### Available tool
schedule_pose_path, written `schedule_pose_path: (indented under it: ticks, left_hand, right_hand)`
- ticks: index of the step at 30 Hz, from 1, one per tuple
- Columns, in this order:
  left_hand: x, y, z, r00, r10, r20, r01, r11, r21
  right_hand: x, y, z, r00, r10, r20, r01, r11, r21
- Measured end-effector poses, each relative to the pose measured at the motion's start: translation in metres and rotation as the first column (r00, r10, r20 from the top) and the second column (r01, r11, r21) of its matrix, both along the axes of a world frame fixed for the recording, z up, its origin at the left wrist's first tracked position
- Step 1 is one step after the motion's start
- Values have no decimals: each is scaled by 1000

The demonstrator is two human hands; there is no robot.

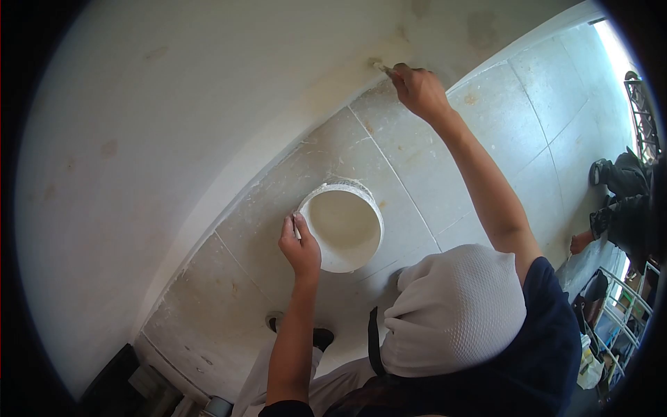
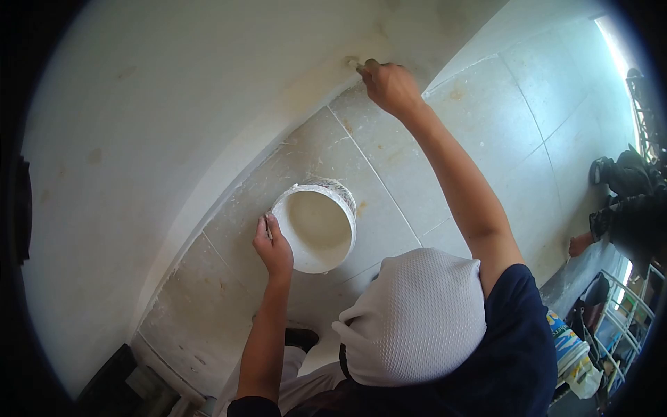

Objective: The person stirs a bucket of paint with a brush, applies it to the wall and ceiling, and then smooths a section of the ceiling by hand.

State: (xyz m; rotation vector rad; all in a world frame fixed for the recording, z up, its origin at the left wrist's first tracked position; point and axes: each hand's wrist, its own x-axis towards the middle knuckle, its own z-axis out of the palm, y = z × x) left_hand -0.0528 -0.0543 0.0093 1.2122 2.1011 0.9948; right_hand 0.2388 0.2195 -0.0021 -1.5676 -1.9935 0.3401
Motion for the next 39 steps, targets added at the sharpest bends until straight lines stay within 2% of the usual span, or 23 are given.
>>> schedule_pose_path:
  ticks: [1, 2, 5, 8, 11, 13, 14, 17, 20, 23, 26, 29, 32, 35, 38, 39]
  left_hand:
    - [0, 1, -1, 1000, -4, 1, 4, 1000, 3]
    - [0, 1, -1, 1000, -8, 1, 8, 1000, 5]
    - [-1, -1, -2, 1000, -7, -12, 7, 1000, -5]
    - [-1, 1, -3, 1000, -12, -15, 13, 1000, 13]
    - [1, 2, 1, 1000, -9, -6, 9, 1000, 3]
    - [2, 0, 2, 1000, -6, -3, 6, 1000, 0]
    - [2, 0, 1, 1000, -4, -4, 4, 1000, 8]
    - [2, 2, 0, 1000, -2, -3, 2, 1000, 15]
    - [2, 0, 1, 1000, 1, -5, -1, 1000, 6]
    - [3, 2, 2, 1000, -1, 0, 1, 1000, 19]
    - [2, 1, 2, 1000, -2, 15, 2, 1000, 12]
    - [2, 1, 1, 1000, -4, 12, 3, 1000, 17]
    - [2, 2, 1, 1000, 0, 5, 0, 1000, 23]
    - [3, 1, 5, 1000, -2, 13, 2, 1000, 5]
    - [3, 3, 7, 1000, -7, 15, 7, 1000, 6]
    - [3, 2, 6, 1000, -9, 14, 9, 1000, 8]
  right_hand:
    - [-3, -1, 0, 998, 64, -13, -64, 998, -15]
    - [-2, 1, 2, 995, 57, -86, -63, 995, -78]
    - [-1, 4, 14, 944, -35, -327, 11, 997, -75]
    - [15, 18, -5, 983, -155, -100, 152, 988, -35]
    - [11, 12, 0, 966, -246, 83, 246, 969, 19]
    - [4, 3, -4, 991, -68, 119, 72, 997, -27]
    - [2, 0, -5, 991, 22, 135, -16, 999, -50]
    - [-2, 1, -3, 987, 103, -124, -111, 992, -62]
    - [5, 8, -5, 983, -44, -178, 35, 998, -58]
    - [4, 3, -10, 971, -238, -11, 238, 971, 24]
    - [2, -3, -16, 984, -178, -6, 178, 984, 11]
    - [3, -7, -18, 994, 98, -49, -95, 995, 43]
    - [8, -3, -5, 966, -48, -255, 38, 998, -47]
    - [12, 4, -18, 990, -125, -69, 129, 990, 57]
    - [7, 1, -9, 977, 171, -125, -177, 984, -35]
    - [4, 1, -4, 971, 127, -201, -139, 989, -46]
